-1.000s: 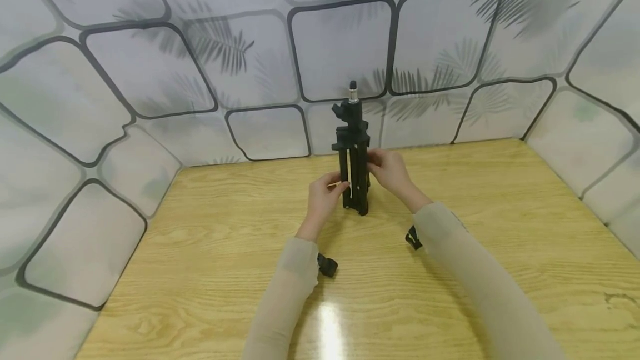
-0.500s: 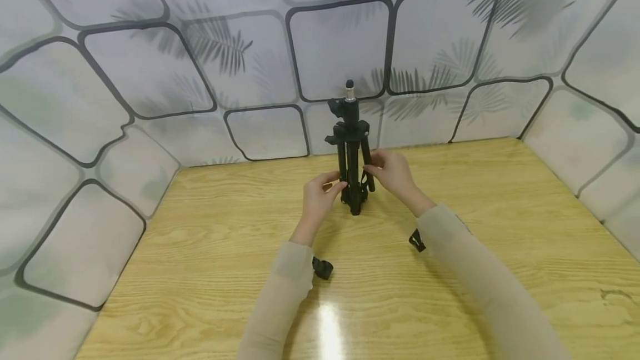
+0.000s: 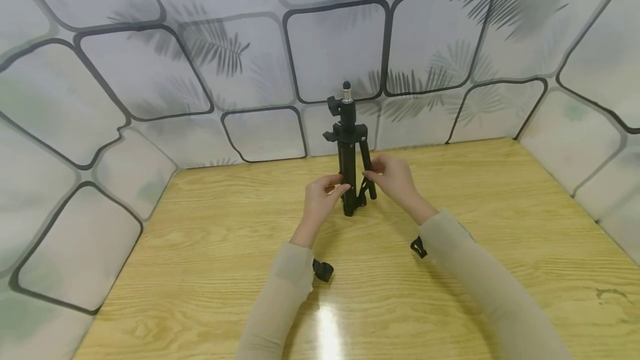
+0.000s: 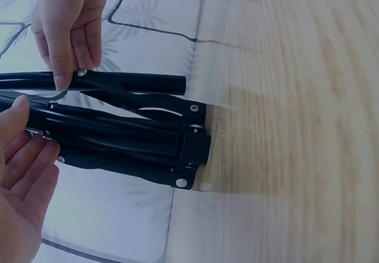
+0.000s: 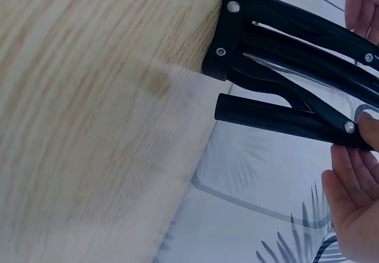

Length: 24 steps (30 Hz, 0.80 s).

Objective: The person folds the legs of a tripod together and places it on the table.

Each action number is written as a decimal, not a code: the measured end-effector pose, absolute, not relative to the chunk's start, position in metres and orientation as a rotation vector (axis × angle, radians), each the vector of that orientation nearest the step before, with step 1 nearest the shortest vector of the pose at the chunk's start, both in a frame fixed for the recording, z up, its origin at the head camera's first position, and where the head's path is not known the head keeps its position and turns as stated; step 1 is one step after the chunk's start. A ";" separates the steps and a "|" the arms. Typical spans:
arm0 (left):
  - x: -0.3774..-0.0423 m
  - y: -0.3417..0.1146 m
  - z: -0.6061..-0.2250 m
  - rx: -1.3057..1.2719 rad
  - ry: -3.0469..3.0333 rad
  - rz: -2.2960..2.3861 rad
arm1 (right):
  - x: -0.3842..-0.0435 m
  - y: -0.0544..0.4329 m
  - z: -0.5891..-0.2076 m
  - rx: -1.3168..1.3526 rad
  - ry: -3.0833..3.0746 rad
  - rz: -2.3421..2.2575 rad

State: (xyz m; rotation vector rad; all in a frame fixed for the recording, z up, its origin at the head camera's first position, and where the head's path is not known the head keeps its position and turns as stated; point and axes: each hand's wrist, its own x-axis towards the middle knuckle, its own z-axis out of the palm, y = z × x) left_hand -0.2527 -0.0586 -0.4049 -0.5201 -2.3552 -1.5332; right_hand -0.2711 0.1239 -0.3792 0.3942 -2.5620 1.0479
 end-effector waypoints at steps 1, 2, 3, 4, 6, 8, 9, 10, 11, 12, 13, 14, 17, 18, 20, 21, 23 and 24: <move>-0.252 -0.058 -0.405 -0.518 -2.361 -1.539 | -0.270 0.124 -0.379 0.392 -2.565 1.041; -0.252 -0.058 -0.405 -0.515 -2.366 -1.545 | -0.269 0.124 -0.379 0.388 -2.567 1.037; -0.252 -0.058 -0.404 -0.515 -2.369 -1.551 | -0.268 0.124 -0.379 0.386 -2.568 1.030; -0.252 -0.057 -0.404 -0.513 -2.371 -1.557 | -0.268 0.124 -0.379 0.383 -2.568 1.024; -0.252 -0.057 -0.404 -0.510 -2.373 -1.556 | -0.267 0.124 -0.379 0.379 -2.566 1.015; -0.252 -0.056 -0.404 -0.509 -2.375 -1.545 | -0.266 0.124 -0.380 0.371 -2.566 1.015; -0.253 -0.056 -0.404 -0.508 -2.376 -1.538 | -0.266 0.124 -0.379 0.369 -2.569 1.019; -0.253 -0.056 -0.404 -0.503 -2.378 -1.528 | -0.265 0.124 -0.379 0.366 -2.572 1.021; -0.253 -0.055 -0.404 -0.501 -2.379 -1.518 | -0.265 0.124 -0.379 0.363 -2.574 1.025; -0.253 -0.055 -0.403 -0.498 -2.378 -1.510 | -0.264 0.124 -0.379 0.358 -2.579 1.027; -0.253 -0.055 -0.403 -0.497 -2.377 -1.499 | -0.264 0.124 -0.379 0.357 -2.581 1.030; -0.254 -0.055 -0.403 -0.499 -2.374 -1.493 | -0.263 0.124 -0.379 0.360 -2.584 1.036; -0.254 -0.054 -0.403 -0.498 -2.362 -1.479 | -0.262 0.124 -0.379 0.371 -2.586 1.040; -0.254 -0.054 -0.403 -0.498 -2.359 -1.475 | -0.261 0.124 -0.379 0.375 -2.585 1.037; -0.254 -0.054 -0.403 -0.494 -2.355 -1.475 | -0.261 0.124 -0.380 0.385 -2.576 1.030; -0.254 -0.054 -0.403 -0.491 -2.354 -1.471 | -0.260 0.123 -0.380 0.385 -2.570 1.027; -0.254 -0.054 -0.403 -0.487 -2.355 -1.467 | -0.258 0.122 -0.379 0.391 -2.558 1.022; -0.254 -0.054 -0.403 -0.487 -2.353 -1.464 | -0.258 0.121 -0.379 0.392 -2.554 1.019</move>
